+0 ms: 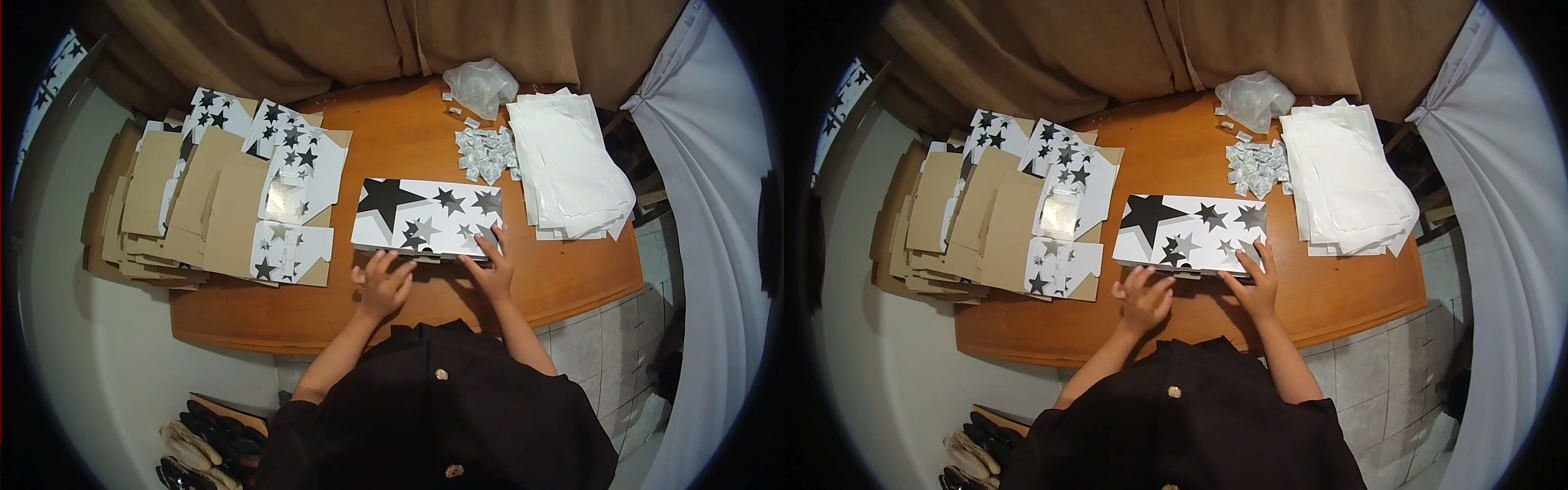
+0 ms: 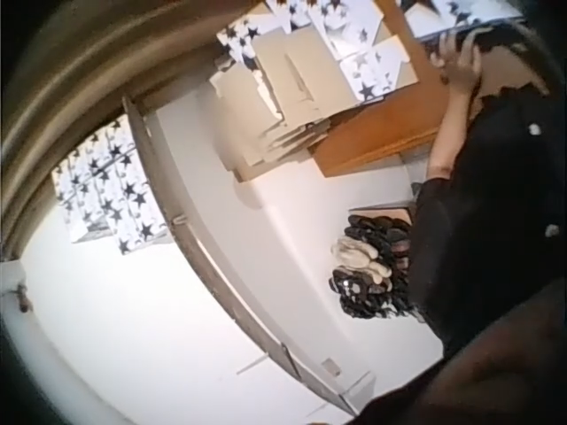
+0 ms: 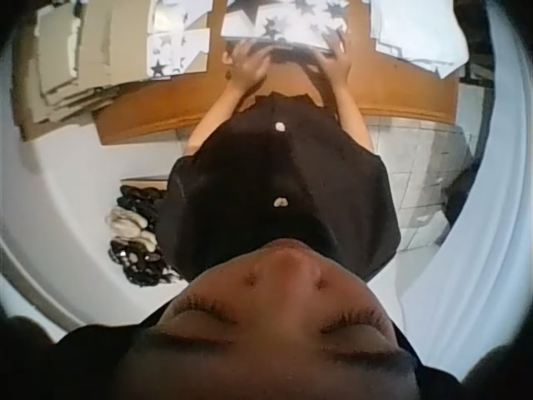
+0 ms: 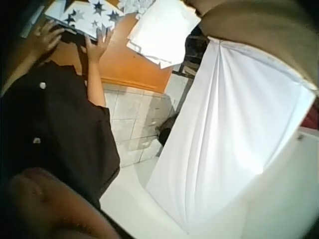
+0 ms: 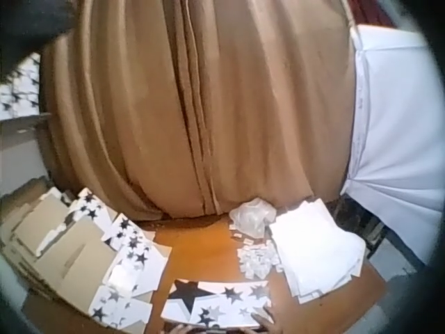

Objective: Folding flat cardboard pieces into shoe boxes with star patterns, inserting tissue paper, and stacking the completed boxes on a shelf.

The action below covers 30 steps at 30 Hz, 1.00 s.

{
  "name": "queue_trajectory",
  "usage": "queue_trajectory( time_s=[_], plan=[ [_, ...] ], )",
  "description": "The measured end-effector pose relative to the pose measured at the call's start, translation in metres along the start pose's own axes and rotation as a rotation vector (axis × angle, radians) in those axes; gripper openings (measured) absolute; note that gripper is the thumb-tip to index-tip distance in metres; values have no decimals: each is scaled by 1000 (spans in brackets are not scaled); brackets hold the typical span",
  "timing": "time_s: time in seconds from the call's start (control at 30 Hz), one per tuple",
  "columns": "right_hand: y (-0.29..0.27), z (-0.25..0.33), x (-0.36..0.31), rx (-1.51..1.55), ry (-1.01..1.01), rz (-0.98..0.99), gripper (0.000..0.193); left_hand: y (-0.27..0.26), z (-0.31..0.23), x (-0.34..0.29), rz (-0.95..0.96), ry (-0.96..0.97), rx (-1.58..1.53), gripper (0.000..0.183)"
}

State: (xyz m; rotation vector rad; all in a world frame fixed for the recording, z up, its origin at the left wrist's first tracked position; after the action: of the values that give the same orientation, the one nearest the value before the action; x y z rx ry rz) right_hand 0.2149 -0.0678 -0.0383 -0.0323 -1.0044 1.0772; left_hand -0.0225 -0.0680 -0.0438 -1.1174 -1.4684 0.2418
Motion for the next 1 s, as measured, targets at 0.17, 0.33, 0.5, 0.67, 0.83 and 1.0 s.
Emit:
queue_trajectory(
  time_s=[0.17, 0.33, 0.5, 0.67, 0.83, 1.0],
  plan=[
    [0, -2, -2, 1, -7, -8, 44, -7, 29, 42, 70, -142, 56, 30],
    [1, -4, -3, 28, -9, -51, 45, -8, 38, 55, 143, -66, -76, 23],
    [0, -3, -3, 19, -9, -26, 46, -7, 40, 53, 146, -106, -183, 23],
    [-6, -2, -2, 12, -42, 50, 47, -12, 35, 46, 144, -75, -177, 27],
    [-6, 10, -7, -457, -192, 19, 47, -9, 35, 35, 125, -71, -106, 28],
    [2, -5, -18, -461, -195, 123, 40, -7, 32, 24, 84, -105, -97, 24]
  ],
)
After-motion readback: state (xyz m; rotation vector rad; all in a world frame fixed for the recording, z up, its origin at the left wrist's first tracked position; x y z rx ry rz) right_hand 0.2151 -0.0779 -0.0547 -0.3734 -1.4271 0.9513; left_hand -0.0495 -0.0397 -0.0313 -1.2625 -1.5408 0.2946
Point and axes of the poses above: each hand's wrist, its own x-axis towards the middle knuckle, its own y-axis out of the palm, z = x × y, the point moved 5 cm from there along x, towards the middle knuckle, and after that the axes turned 10 degrees about -y, right-handed, at the moved point
